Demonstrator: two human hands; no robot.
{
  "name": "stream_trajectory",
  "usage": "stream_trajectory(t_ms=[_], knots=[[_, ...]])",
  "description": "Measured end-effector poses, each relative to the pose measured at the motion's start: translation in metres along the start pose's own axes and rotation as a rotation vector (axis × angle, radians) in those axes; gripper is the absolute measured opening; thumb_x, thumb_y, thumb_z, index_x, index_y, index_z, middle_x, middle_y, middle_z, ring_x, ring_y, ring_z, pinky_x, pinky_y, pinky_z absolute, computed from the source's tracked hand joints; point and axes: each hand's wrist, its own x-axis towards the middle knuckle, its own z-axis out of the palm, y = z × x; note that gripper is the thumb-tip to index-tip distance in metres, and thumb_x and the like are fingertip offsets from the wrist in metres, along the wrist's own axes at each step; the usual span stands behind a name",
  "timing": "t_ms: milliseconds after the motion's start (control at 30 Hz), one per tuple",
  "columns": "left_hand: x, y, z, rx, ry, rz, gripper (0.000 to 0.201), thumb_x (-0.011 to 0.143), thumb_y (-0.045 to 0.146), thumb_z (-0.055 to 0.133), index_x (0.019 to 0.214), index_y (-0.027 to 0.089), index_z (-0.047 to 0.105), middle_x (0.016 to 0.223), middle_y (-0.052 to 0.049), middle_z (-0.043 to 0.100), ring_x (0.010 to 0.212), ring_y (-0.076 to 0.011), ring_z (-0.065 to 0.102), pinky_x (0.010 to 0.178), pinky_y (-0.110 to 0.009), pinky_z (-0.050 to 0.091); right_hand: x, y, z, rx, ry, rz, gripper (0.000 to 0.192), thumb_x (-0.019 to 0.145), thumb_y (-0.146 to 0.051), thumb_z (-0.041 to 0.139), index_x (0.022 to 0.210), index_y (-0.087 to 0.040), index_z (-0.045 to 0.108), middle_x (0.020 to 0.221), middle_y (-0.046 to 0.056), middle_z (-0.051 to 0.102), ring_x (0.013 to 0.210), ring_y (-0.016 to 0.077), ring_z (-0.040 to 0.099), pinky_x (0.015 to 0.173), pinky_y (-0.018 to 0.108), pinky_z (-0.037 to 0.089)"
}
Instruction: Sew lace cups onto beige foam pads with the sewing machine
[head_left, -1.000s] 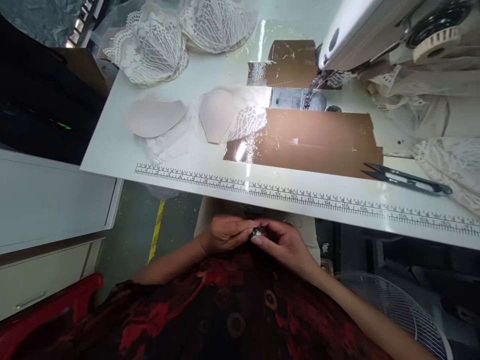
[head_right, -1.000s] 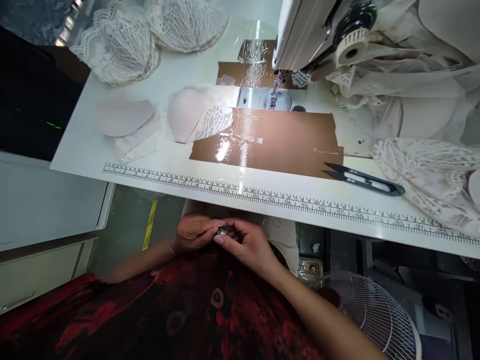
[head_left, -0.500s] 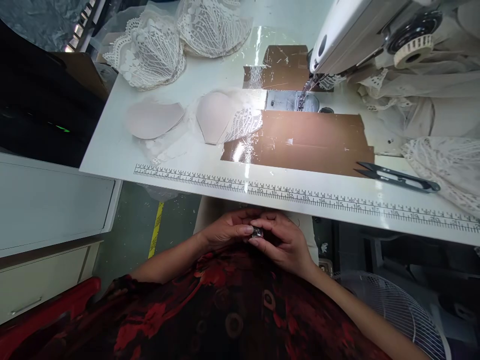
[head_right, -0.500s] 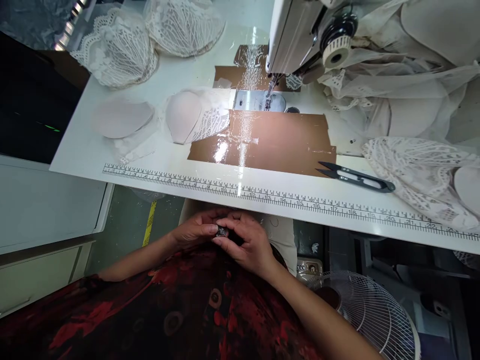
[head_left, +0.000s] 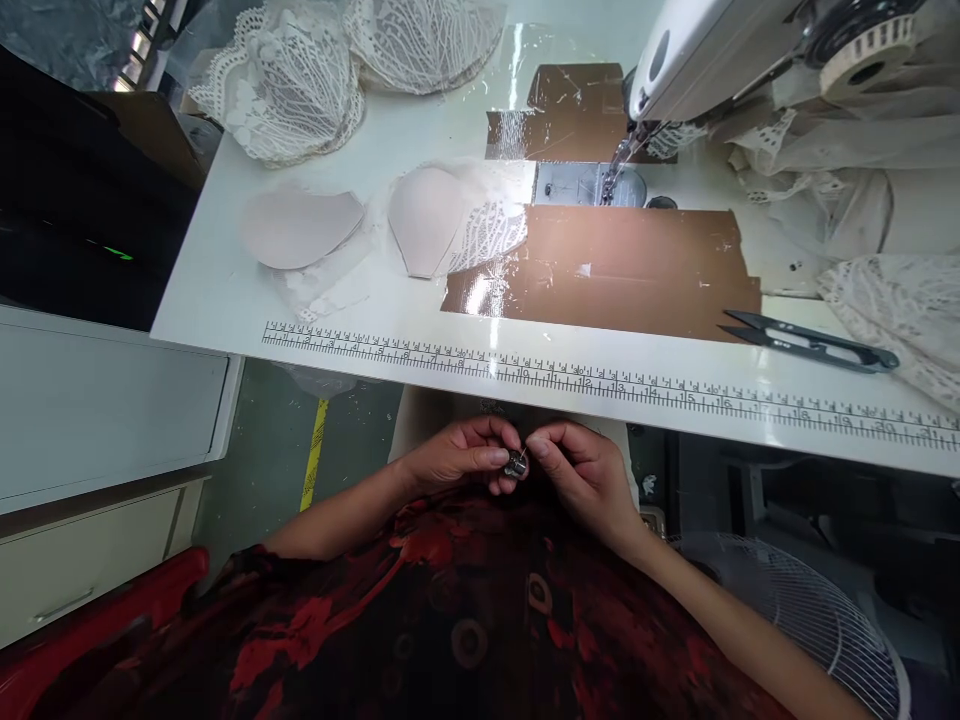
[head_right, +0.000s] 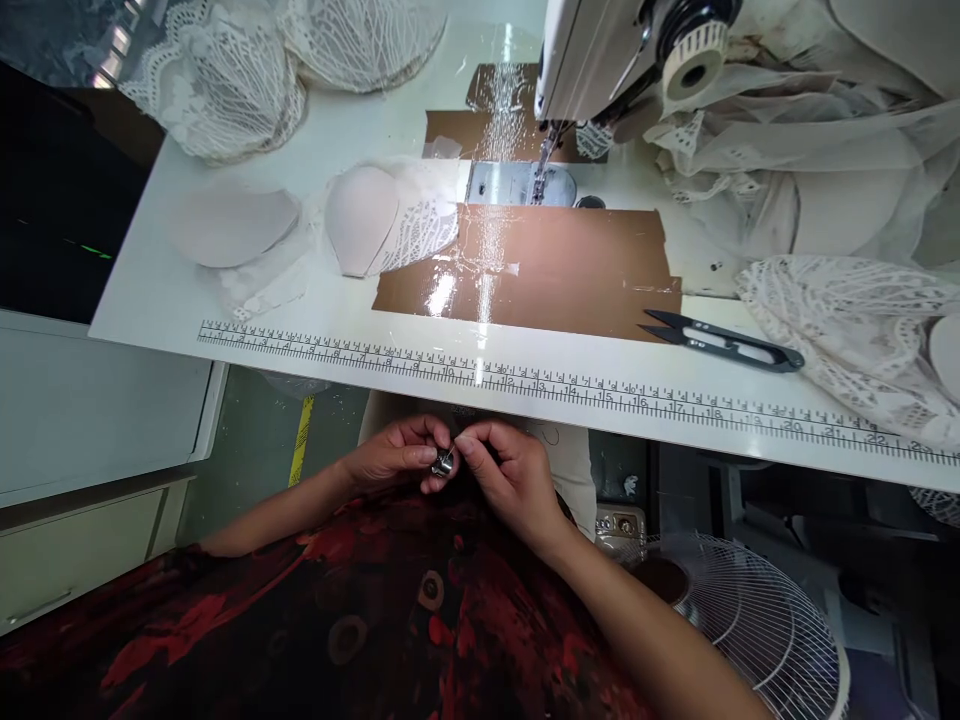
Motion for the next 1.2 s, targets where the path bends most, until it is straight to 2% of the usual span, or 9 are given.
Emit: stream_trajectory(t_ms=[267,367,467,600,700,800,1033,1200], knots=[[-0.001,0.0,-0.001,0.034,-0.097,-0.027,0.03,0.075,0.035,0.076,0.09,0.014,0.061,0.082,-0.007,0.069,0.063,-0.0116,0.064,0.055,-0.02,0.048,0.009,0.012,0.003,0.092,-0.096,0.14,0.031,0.089,-0.045,0.052,0.071,-0.02,0.059,0.062,0.0,0.06,0.061,0.0139,0.056,0.056,0.025,0.046],[0.001,0.0,-0.002,0.021,-0.099,-0.017,0.029,0.075,0.034,0.077,0.092,0.015,0.064,0.086,-0.008,0.07,0.066,-0.0125,0.066,0.057,-0.021,0.05,0.014,0.015,0.004,0.113,-0.135,0.179,0.031,0.089,-0.045,0.051,0.073,-0.02,0.06,0.068,0.0,0.061,0.065,0.0147,0.058,0.06,0.026,0.047],[0.002,-0.001,-0.002,0.022,-0.055,0.022,0.033,0.072,0.032,0.079,0.099,0.017,0.068,0.089,-0.007,0.071,0.07,-0.014,0.068,0.061,-0.022,0.052,0.012,0.019,-0.001,0.065,-0.055,0.183,0.028,0.09,-0.044,0.051,0.082,-0.02,0.062,0.073,0.001,0.064,0.069,0.0163,0.059,0.064,0.028,0.048],[0.003,-0.002,0.001,0.044,0.109,0.101,0.033,0.069,0.027,0.082,0.097,0.017,0.07,0.091,-0.006,0.072,0.076,-0.014,0.068,0.067,-0.023,0.053,-0.003,0.02,-0.012,-0.053,0.115,0.093,0.026,0.09,-0.042,0.051,0.078,-0.02,0.06,0.065,0.0,0.06,0.061,0.015,0.056,0.059,0.027,0.047],[0.005,-0.004,0.003,0.086,0.211,0.175,0.027,0.07,0.023,0.081,0.093,0.016,0.07,0.087,-0.003,0.072,0.077,-0.0123,0.067,0.073,-0.023,0.052,-0.011,0.017,-0.012,-0.091,0.058,0.017,0.02,0.085,-0.04,0.059,0.086,-0.02,0.063,0.073,0.002,0.067,0.064,0.0159,0.061,0.06,0.027,0.049],[0.009,-0.007,0.004,0.143,0.253,0.22,0.026,0.07,0.022,0.08,0.092,0.016,0.069,0.085,-0.002,0.071,0.079,-0.0118,0.066,0.079,-0.025,0.051,-0.01,0.015,-0.006,-0.178,0.02,-0.035,0.023,0.081,-0.037,0.066,0.095,-0.019,0.065,0.081,0.004,0.071,0.069,0.0174,0.065,0.063,0.027,0.051],[0.008,-0.008,-0.001,0.193,0.234,0.222,0.026,0.071,0.024,0.078,0.094,0.017,0.067,0.088,-0.001,0.068,0.084,-0.0122,0.063,0.081,-0.025,0.048,-0.002,0.012,-0.002,-0.205,0.024,-0.104,0.01,0.086,-0.029,0.062,0.087,-0.02,0.067,0.079,0.001,0.071,0.072,0.0149,0.065,0.066,0.024,0.052],[0.012,-0.003,-0.006,0.18,0.128,0.208,0.037,0.077,0.032,0.072,0.111,0.019,0.064,0.111,-0.007,0.066,0.104,-0.0222,0.06,0.093,-0.035,0.044,-0.004,0.014,-0.003,-0.391,0.065,-0.277,0.005,0.082,-0.022,0.064,0.086,-0.02,0.066,0.075,0.001,0.07,0.068,0.0148,0.064,0.062,0.025,0.051]])
